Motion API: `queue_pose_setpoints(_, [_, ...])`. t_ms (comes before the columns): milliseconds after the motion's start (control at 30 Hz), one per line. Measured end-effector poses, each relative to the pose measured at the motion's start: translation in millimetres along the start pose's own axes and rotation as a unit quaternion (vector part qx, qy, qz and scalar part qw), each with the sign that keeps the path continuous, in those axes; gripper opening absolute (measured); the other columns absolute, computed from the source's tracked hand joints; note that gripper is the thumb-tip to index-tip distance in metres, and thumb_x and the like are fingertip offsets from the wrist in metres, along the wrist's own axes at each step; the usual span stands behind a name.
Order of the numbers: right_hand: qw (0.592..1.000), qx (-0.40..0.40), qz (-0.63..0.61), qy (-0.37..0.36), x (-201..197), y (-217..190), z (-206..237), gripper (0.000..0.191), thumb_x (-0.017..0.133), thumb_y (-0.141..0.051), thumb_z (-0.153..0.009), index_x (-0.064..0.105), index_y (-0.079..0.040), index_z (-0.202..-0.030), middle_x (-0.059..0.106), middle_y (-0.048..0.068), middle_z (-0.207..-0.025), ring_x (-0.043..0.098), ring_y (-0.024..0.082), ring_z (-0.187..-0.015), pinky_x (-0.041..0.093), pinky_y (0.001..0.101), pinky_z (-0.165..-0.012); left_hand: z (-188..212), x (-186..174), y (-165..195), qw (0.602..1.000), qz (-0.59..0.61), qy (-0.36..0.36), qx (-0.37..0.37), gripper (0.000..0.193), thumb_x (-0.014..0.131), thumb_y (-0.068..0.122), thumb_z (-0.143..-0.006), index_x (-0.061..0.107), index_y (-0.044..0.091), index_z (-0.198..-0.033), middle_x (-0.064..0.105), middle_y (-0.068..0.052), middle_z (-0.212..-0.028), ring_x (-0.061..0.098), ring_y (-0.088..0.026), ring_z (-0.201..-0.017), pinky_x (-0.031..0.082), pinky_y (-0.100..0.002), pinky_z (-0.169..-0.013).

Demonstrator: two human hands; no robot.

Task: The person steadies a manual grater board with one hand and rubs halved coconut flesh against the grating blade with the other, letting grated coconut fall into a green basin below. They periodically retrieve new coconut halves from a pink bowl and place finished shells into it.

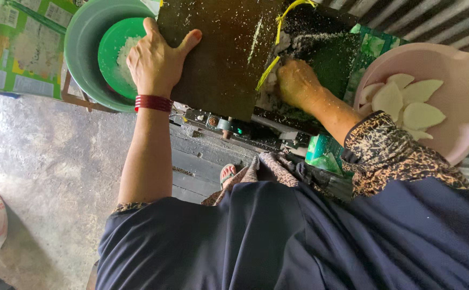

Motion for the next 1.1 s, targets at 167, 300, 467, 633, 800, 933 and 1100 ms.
queue_pose_setpoints(167, [1.000,-0.004,-0.013,0.021,-4,-6,-3,0.027,0.076,-0.023,-0.082,0.075,0.003,-0.078,0.070,0.029,-0.088,0.070,0.046,-0.082,0.058,0.0513,-0.077,-2,0,-1,1.000,-0.004,0.007,0.002,0.093,0.071,0.087,-0.084,0.054,-0.001,-0.110,0.072,-0.026,-0.083,0.069,-0.046,-0.082,0.052,-0.054,-0.073])
queue_pose_setpoints(300, [0.993,-0.029,-0.087,0.068,-13,1,4,0.024,0.076,-0.018,-0.077,0.074,0.005,-0.085,0.070,0.029,-0.089,0.070,0.047,-0.081,0.058,0.0509,-0.073,0,-1,0,1.000,-0.010,0.022,0.016,0.093,0.072,0.086,-0.085,0.054,-0.002,-0.113,0.071,-0.027,-0.082,0.069,-0.047,-0.082,0.052,-0.054,-0.074])
queue_pose_setpoints(467, [0.999,0.044,-0.021,-0.010,4,20,6,0.009,0.070,-0.006,-0.077,0.072,0.003,-0.076,0.068,0.029,-0.080,0.071,0.046,-0.079,0.059,0.0515,-0.075,0,2,-2,1.000,-0.008,0.008,0.006,0.093,0.072,0.087,-0.085,0.054,-0.001,-0.110,0.071,-0.026,-0.083,0.068,-0.046,-0.083,0.051,-0.055,-0.075])
queue_pose_setpoints(633, [1.000,-0.001,-0.014,-0.004,8,8,4,0.008,0.068,-0.003,-0.077,0.072,0.003,-0.081,0.071,0.027,-0.090,0.071,0.046,-0.083,0.059,0.0518,-0.075,-1,3,-2,1.000,-0.014,0.002,0.003,0.095,0.072,0.087,-0.086,0.053,-0.003,-0.112,0.070,-0.026,-0.080,0.068,-0.046,-0.081,0.051,-0.055,-0.074])
queue_pose_setpoints(800, [0.997,0.015,-0.079,-0.023,1,-1,0,0.019,0.071,-0.009,-0.078,0.072,0.002,-0.093,0.070,0.028,-0.096,0.067,0.050,-0.083,0.055,0.0560,-0.071,1,3,-3,1.000,-0.017,0.010,0.006,0.093,0.071,0.087,-0.087,0.053,-0.001,-0.111,0.070,-0.025,-0.082,0.069,-0.045,-0.082,0.052,-0.053,-0.075])
queue_pose_setpoints(933, [0.994,0.042,-0.034,-0.098,4,-6,-5,0.014,0.069,-0.013,-0.088,0.074,-0.001,-0.092,0.071,0.027,-0.099,0.069,0.047,-0.090,0.057,0.0540,-0.081,-1,4,-3,0.999,-0.034,0.020,0.021,0.094,0.071,0.089,-0.087,0.054,-0.001,-0.110,0.071,-0.024,-0.081,0.069,-0.045,-0.080,0.052,-0.053,-0.073])
queue_pose_setpoints(1100, [0.995,0.017,-0.001,-0.096,7,-18,-12,0.017,0.072,-0.015,-0.082,0.076,-0.002,-0.092,0.072,0.025,-0.097,0.069,0.043,-0.091,0.057,0.0517,-0.079,-3,4,-7,0.998,-0.057,0.013,0.021,0.093,0.071,0.091,-0.087,0.054,0.001,-0.107,0.070,-0.026,-0.085,0.068,-0.047,-0.082,0.051,-0.054,-0.072])
Point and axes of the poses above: each hand's wrist, its own z-axis away from the middle knuckle, its own x-axis out of the palm, y = z × x, the point moved 6 cm from there along -z, towards the middle knuckle
